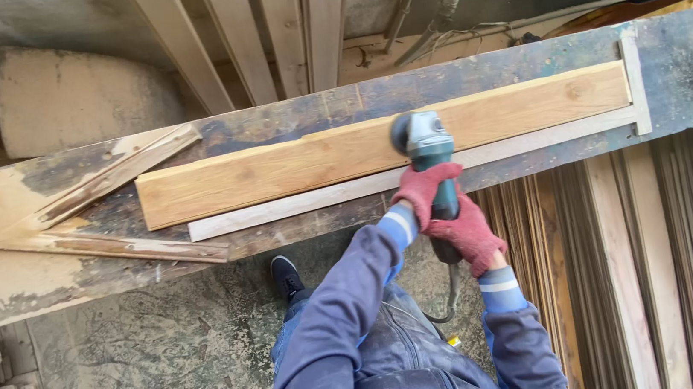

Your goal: Using an angle grinder to sand or smooth the surface of a wooden plank on a workbench.

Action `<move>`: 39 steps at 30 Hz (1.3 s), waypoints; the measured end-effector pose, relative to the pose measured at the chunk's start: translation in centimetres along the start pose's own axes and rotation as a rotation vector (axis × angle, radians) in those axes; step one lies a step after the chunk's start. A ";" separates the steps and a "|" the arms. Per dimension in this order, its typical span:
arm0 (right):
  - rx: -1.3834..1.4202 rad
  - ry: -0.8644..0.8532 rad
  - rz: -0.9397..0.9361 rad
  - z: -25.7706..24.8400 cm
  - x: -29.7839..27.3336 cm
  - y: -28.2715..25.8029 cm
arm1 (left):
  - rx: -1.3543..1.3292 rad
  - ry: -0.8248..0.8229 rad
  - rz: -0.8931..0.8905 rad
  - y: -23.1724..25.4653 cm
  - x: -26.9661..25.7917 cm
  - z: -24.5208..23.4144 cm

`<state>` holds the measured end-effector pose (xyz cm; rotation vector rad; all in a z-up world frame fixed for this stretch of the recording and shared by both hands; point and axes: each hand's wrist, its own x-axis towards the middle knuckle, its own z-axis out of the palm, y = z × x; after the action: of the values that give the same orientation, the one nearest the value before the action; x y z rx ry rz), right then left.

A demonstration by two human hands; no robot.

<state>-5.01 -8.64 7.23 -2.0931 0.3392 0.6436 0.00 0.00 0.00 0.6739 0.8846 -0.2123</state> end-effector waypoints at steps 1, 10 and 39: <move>0.001 0.000 0.006 -1.2 0.0 0.1 | 0.002 0.001 -0.005 -0.8 0.5 1.2; -0.020 0.025 -0.027 -4.2 2.4 1.5 | -0.019 -0.054 -0.012 -2.1 1.5 3.6; -0.263 -0.225 -0.012 7.7 -5.1 -5.4 | -0.117 0.218 0.086 4.7 -6.6 -10.4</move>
<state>-9.16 0.79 10.24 -2.2382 0.1191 0.9497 -8.80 9.49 2.63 0.6315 1.0661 -0.0094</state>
